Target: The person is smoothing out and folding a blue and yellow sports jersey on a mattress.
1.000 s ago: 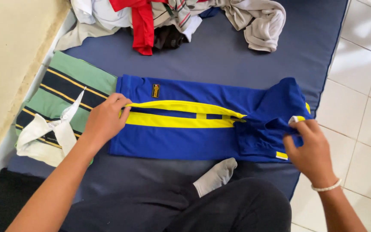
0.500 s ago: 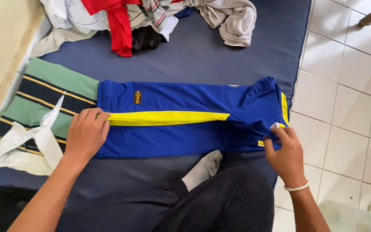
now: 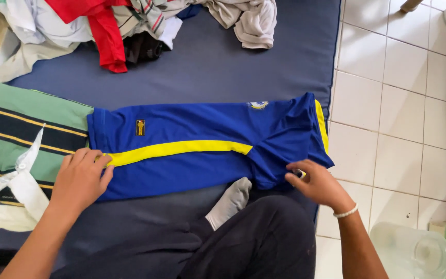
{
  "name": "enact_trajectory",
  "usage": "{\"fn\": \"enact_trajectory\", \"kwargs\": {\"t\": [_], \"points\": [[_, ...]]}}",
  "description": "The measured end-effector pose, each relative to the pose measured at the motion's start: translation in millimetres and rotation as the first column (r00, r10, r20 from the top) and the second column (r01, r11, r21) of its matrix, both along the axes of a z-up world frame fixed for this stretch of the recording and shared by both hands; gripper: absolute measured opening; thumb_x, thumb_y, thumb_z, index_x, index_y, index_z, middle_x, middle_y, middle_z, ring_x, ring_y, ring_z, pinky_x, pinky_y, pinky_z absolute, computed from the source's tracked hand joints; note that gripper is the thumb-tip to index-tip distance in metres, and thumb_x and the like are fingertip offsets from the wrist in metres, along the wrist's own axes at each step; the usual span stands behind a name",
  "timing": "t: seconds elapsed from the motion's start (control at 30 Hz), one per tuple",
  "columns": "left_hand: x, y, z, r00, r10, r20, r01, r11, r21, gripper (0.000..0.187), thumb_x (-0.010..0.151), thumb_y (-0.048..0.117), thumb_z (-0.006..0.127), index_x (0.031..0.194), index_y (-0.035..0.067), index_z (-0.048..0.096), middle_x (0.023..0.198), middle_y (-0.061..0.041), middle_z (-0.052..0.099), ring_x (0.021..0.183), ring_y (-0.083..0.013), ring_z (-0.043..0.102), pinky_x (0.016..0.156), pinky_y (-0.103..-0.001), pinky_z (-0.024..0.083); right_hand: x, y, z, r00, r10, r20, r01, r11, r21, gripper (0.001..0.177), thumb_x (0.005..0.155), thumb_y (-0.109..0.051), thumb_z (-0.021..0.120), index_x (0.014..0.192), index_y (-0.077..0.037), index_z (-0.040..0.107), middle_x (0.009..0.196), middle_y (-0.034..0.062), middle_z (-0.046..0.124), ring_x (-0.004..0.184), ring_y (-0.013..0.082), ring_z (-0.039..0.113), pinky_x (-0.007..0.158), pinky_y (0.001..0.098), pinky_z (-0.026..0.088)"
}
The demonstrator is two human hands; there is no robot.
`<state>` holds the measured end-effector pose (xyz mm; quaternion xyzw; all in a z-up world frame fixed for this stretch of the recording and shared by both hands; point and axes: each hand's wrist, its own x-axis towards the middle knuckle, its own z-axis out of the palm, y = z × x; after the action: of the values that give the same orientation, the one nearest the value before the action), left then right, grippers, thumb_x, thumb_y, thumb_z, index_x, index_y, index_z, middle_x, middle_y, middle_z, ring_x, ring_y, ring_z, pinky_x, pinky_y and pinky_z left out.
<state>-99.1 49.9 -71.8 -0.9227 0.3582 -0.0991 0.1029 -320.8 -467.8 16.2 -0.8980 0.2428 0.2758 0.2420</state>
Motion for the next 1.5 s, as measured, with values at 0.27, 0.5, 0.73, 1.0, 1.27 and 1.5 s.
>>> {"fn": "enact_trajectory", "kwargs": {"t": [0.27,0.5,0.73,1.0,1.27,1.5], "points": [[80.7,-42.9,27.2,0.967,0.06,-0.248,-0.118,0.967,-0.227,0.043,0.1,0.024,0.059,0.14,0.012,0.066,0.137,-0.01,0.067,0.125,-0.033,0.061,0.093,-0.051,0.053,112.7,-100.9,-30.5,0.775,-0.452,0.441,0.507,0.862,-0.01,0.05,0.098,-0.051,0.055,0.103,-0.004,0.073,0.083,0.0097,0.074,0.088,0.0215,0.068,0.085,0.0407,0.05],[120.7,-43.5,0.4,0.91,0.2,-0.363,-0.241,0.968,-0.07,0.029,0.103,0.027,0.055,0.123,0.022,0.076,0.124,-0.002,0.075,0.125,-0.0301,0.058,0.097,-0.049,0.049,163.4,-123.4,-45.0,0.754,-0.654,0.058,0.642,0.752,0.15,0.061,0.101,-0.049,0.059,0.119,0.01,0.062,0.11,0.0219,0.069,0.089,0.0364,0.072,0.079,0.0425,0.063],[120.8,-29.0,-2.5,0.942,0.077,-0.325,-0.167,0.952,-0.258,0.019,0.104,0.019,0.061,0.114,0.013,0.076,0.112,-0.01,0.073,0.113,-0.0359,0.061,0.094,-0.049,0.052,146.1,-133.0,-58.8,0.515,-0.857,0.021,0.745,0.46,0.483,0.024,0.105,-0.036,0.056,0.095,-0.015,0.053,0.076,0.0004,0.045,0.066,0.0131,0.043,0.062,0.0296,0.043],[112.3,-29.3,16.9,0.891,0.11,-0.441,-0.317,0.845,-0.431,0.021,0.104,0.015,0.057,0.111,-0.001,0.07,0.112,-0.016,0.071,0.109,-0.037,0.063,0.096,-0.049,0.049,140.6,-142.3,-65.9,0.534,-0.845,0.032,0.72,0.474,0.508,0.034,0.096,-0.042,0.073,0.109,-0.012,0.064,0.092,-0.0004,0.065,0.085,0.0107,0.063,0.071,0.0322,0.055],[116.1,-27.4,19.9,0.715,0.223,-0.663,-0.589,0.704,-0.397,0.024,0.107,0.022,0.057,0.119,0.006,0.07,0.109,-0.013,0.073,0.093,-0.0307,0.066,0.083,-0.043,0.048,111.2,-157.6,-98.9,0.517,-0.855,0.033,0.529,0.349,0.774,0.019,0.099,-0.036,0.073,0.093,-0.02,0.066,0.072,-0.0099,0.057,0.064,0.0022,0.054,0.059,0.0193,0.045],[118.2,-27.4,8.0,0.707,0.225,-0.671,-0.604,0.686,-0.406,0.023,0.109,0.021,0.057,0.124,0.006,0.067,0.113,-0.018,0.071,0.109,-0.0337,0.065,0.088,-0.047,0.049,98.6,-159.9,-107.7,0.459,-0.878,0.136,0.486,0.376,0.789,0.025,0.098,-0.04,0.071,0.115,-0.022,0.068,0.066,-0.0073,0.05,0.056,0.0059,0.048,0.052,0.0198,0.042]]}}
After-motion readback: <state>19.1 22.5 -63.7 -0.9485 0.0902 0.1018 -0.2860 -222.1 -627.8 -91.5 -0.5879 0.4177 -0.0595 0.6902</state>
